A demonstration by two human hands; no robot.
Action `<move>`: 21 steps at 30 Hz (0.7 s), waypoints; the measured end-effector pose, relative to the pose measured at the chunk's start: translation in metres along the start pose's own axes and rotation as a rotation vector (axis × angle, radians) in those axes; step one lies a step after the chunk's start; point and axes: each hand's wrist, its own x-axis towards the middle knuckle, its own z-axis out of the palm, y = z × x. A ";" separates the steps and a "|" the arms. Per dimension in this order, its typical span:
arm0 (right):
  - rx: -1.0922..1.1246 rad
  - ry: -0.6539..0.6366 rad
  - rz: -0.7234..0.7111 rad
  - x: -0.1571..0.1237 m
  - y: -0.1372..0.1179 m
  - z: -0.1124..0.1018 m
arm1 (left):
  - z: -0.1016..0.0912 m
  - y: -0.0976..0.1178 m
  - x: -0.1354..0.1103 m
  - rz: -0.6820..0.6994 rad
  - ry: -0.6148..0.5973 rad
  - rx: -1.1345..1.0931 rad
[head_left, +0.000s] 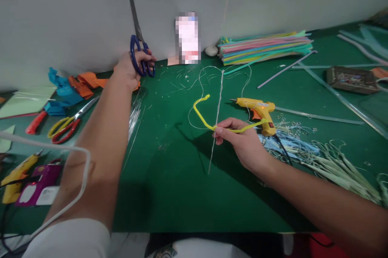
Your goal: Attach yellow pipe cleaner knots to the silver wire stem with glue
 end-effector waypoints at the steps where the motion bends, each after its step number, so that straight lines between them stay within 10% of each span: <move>1: 0.000 0.001 0.002 0.000 0.000 0.000 | 0.001 0.000 0.000 -0.024 0.008 -0.003; 13: -0.004 0.019 0.004 0.000 -0.003 0.001 | 0.022 0.032 -0.019 0.014 -0.038 -0.196; 21: 0.056 0.081 -0.038 -0.001 -0.003 0.000 | 0.051 0.050 -0.124 0.040 -0.104 -0.021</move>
